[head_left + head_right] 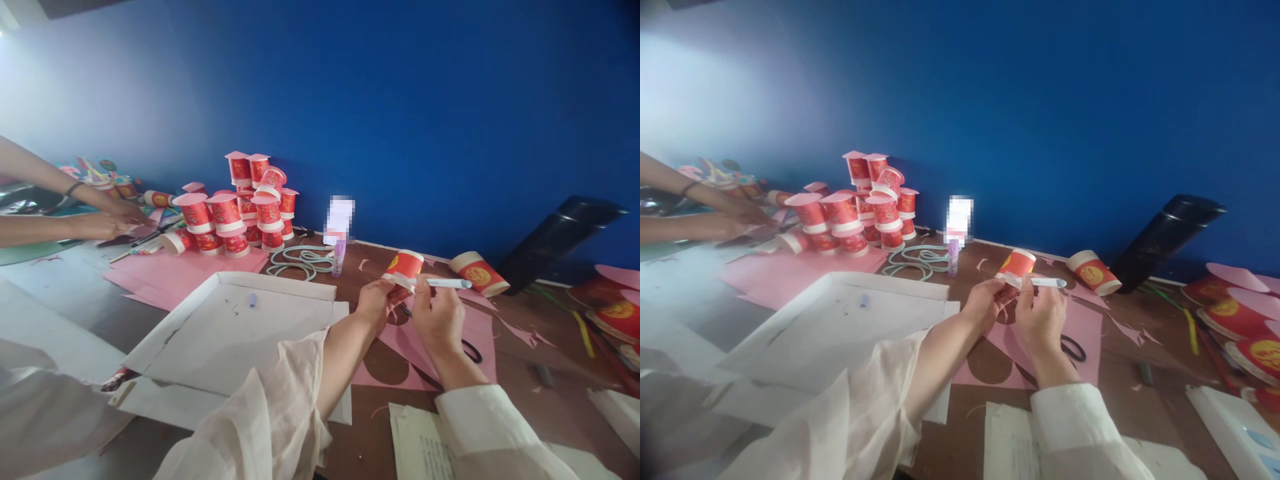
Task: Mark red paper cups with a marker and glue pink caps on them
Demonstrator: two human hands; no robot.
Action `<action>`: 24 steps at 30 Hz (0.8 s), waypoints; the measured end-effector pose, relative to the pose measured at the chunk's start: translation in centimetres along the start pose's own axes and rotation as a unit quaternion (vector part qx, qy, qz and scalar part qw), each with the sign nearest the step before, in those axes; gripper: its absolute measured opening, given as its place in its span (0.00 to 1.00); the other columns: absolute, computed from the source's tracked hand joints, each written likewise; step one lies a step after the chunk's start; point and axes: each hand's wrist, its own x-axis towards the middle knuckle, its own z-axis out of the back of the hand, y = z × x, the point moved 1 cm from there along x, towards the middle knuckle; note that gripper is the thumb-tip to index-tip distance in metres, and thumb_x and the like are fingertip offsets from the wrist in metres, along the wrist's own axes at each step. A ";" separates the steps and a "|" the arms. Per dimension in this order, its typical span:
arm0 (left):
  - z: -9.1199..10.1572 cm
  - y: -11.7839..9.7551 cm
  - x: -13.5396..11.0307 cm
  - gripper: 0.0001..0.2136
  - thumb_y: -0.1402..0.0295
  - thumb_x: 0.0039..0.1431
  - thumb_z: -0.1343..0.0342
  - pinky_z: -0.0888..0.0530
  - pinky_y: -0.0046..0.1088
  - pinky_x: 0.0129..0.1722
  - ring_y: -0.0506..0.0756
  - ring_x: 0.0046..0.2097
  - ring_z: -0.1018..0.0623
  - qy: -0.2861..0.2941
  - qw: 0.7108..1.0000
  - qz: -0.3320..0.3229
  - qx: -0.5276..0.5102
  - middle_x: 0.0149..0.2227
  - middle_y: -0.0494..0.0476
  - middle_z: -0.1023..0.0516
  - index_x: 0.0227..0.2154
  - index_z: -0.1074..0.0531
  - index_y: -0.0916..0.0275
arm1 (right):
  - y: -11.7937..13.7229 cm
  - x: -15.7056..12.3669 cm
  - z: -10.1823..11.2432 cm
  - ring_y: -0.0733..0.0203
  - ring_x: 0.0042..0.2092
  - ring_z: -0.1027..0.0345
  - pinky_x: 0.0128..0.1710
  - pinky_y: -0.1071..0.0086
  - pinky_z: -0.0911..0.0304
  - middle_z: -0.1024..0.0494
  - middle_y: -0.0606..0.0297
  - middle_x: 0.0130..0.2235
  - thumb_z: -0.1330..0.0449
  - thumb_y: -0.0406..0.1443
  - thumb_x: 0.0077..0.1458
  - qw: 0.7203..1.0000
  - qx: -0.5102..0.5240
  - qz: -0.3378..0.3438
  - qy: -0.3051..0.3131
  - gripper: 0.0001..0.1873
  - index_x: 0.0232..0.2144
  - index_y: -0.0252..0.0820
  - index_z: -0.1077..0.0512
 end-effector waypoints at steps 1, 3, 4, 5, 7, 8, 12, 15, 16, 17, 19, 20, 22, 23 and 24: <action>0.0 0.0 0.0 0.11 0.81 0.59 0.48 0.23 0.28 0.40 0.50 0.26 0.23 -0.001 1.000 0.000 -0.001 0.23 0.57 0.25 0.23 0.26 0.71 | 0.0 0.0 0.0 0.50 0.38 0.29 0.41 0.59 0.39 0.20 0.50 0.36 0.51 0.46 0.63 1.000 -0.003 0.000 -0.001 0.21 0.38 0.37 0.24; -0.1 -0.1 -0.1 0.11 0.82 0.59 0.48 0.23 0.29 0.38 0.50 0.26 0.24 -0.010 1.000 0.001 -0.002 0.23 0.57 0.25 0.23 0.27 0.70 | 0.1 -0.1 0.1 0.50 0.37 0.29 0.40 0.59 0.39 0.20 0.50 0.35 0.51 0.46 0.63 1.000 -0.007 0.002 -0.001 0.21 0.37 0.38 0.24; -0.1 -0.1 -0.2 0.11 0.82 0.59 0.49 0.23 0.29 0.38 0.50 0.25 0.24 -0.014 1.000 0.002 -0.003 0.22 0.57 0.25 0.22 0.27 0.70 | 0.0 -0.1 0.1 0.51 0.36 0.30 0.39 0.60 0.39 0.21 0.50 0.35 0.51 0.46 0.62 1.000 -0.008 0.002 0.000 0.21 0.37 0.38 0.24; -0.2 -0.1 -0.2 0.12 0.82 0.59 0.49 0.23 0.29 0.38 0.50 0.25 0.24 -0.016 1.000 0.004 -0.003 0.22 0.58 0.25 0.22 0.27 0.70 | 0.0 -0.1 0.0 0.51 0.35 0.30 0.39 0.60 0.39 0.21 0.50 0.35 0.51 0.47 0.62 1.000 -0.009 0.002 0.000 0.22 0.37 0.38 0.24; -0.2 -0.2 -0.3 0.12 0.82 0.59 0.49 0.23 0.29 0.39 0.50 0.25 0.24 -0.015 1.000 0.007 -0.001 0.22 0.58 0.26 0.22 0.27 0.70 | 0.0 -0.1 0.0 0.51 0.35 0.30 0.38 0.60 0.40 0.21 0.50 0.35 0.51 0.47 0.63 1.000 -0.011 -0.001 -0.002 0.22 0.37 0.38 0.24; -0.2 -0.2 -0.3 0.11 0.82 0.59 0.49 0.23 0.29 0.40 0.50 0.26 0.24 -0.014 1.000 0.007 0.000 0.22 0.57 0.26 0.22 0.27 0.70 | -0.1 -0.1 0.0 0.52 0.35 0.30 0.38 0.61 0.40 0.21 0.50 0.35 0.51 0.47 0.63 1.000 -0.011 -0.001 -0.003 0.22 0.37 0.38 0.24; -0.2 -0.1 -0.1 0.10 0.82 0.58 0.48 0.23 0.30 0.43 0.50 0.26 0.24 -0.016 1.000 0.010 0.003 0.23 0.57 0.26 0.22 0.27 0.70 | 0.0 -0.1 -0.1 0.53 0.32 0.32 0.37 0.61 0.41 0.22 0.52 0.32 0.50 0.47 0.62 1.000 -0.011 -0.004 -0.002 0.21 0.35 0.38 0.25; 0.0 0.0 0.0 0.09 0.81 0.57 0.46 0.23 0.31 0.42 0.50 0.26 0.24 -0.011 1.000 0.003 0.002 0.23 0.57 0.26 0.22 0.27 0.69 | 0.2 -0.1 0.0 0.51 0.36 0.30 0.39 0.59 0.39 0.21 0.50 0.35 0.51 0.46 0.63 1.000 -0.004 -0.001 -0.006 0.21 0.37 0.38 0.24; 0.1 0.0 0.0 0.09 0.81 0.57 0.45 0.22 0.31 0.42 0.50 0.26 0.24 -0.009 1.000 0.000 0.002 0.23 0.57 0.26 0.22 0.28 0.69 | 0.2 -0.1 0.0 0.50 0.38 0.29 0.40 0.59 0.39 0.20 0.50 0.36 0.52 0.46 0.63 1.000 0.000 0.001 -0.008 0.21 0.38 0.38 0.24; 0.1 0.1 0.0 0.09 0.80 0.57 0.45 0.22 0.32 0.42 0.50 0.26 0.24 -0.008 1.000 -0.003 0.002 0.23 0.57 0.26 0.22 0.28 0.69 | 0.3 -0.1 0.1 0.49 0.40 0.28 0.41 0.59 0.38 0.20 0.50 0.37 0.52 0.46 0.64 1.000 0.007 0.002 -0.012 0.21 0.40 0.38 0.25; 0.1 0.0 -0.1 0.10 0.80 0.59 0.46 0.22 0.32 0.43 0.50 0.26 0.24 -0.009 1.000 -0.008 0.002 0.23 0.57 0.26 0.22 0.28 0.70 | 0.3 -0.1 0.2 0.49 0.41 0.28 0.42 0.59 0.38 0.20 0.50 0.39 0.53 0.45 0.64 0.999 0.026 -0.003 -0.020 0.21 0.41 0.38 0.25; 0.1 -0.1 -0.2 0.11 0.81 0.60 0.48 0.23 0.32 0.44 0.50 0.26 0.24 -0.009 1.000 -0.010 0.002 0.24 0.58 0.26 0.22 0.28 0.70 | 0.2 -0.1 0.3 0.49 0.42 0.28 0.42 0.59 0.38 0.20 0.50 0.39 0.53 0.45 0.65 0.999 0.035 -0.007 -0.022 0.21 0.42 0.38 0.26; -0.1 -0.2 -0.5 0.12 0.81 0.61 0.49 0.23 0.32 0.45 0.49 0.26 0.24 -0.007 1.000 -0.012 0.003 0.24 0.58 0.27 0.22 0.28 0.70 | 0.2 -0.1 0.4 0.49 0.43 0.27 0.42 0.59 0.38 0.20 0.50 0.40 0.52 0.45 0.65 0.999 0.044 -0.011 -0.019 0.20 0.42 0.39 0.26; -0.1 -0.3 -0.6 0.12 0.81 0.61 0.49 0.23 0.31 0.44 0.49 0.26 0.24 -0.007 1.000 -0.012 0.003 0.24 0.58 0.27 0.22 0.28 0.70 | 0.1 -0.1 0.5 0.49 0.43 0.27 0.42 0.59 0.38 0.20 0.50 0.40 0.52 0.45 0.65 0.999 0.044 -0.012 -0.014 0.19 0.42 0.40 0.26; -0.2 -0.4 -0.7 0.12 0.81 0.61 0.49 0.23 0.30 0.44 0.49 0.26 0.24 -0.006 1.000 -0.012 0.003 0.24 0.58 0.27 0.23 0.28 0.71 | 0.1 -0.1 0.6 0.49 0.43 0.27 0.42 0.60 0.38 0.20 0.49 0.40 0.51 0.45 0.64 0.999 0.042 -0.012 -0.007 0.19 0.42 0.40 0.25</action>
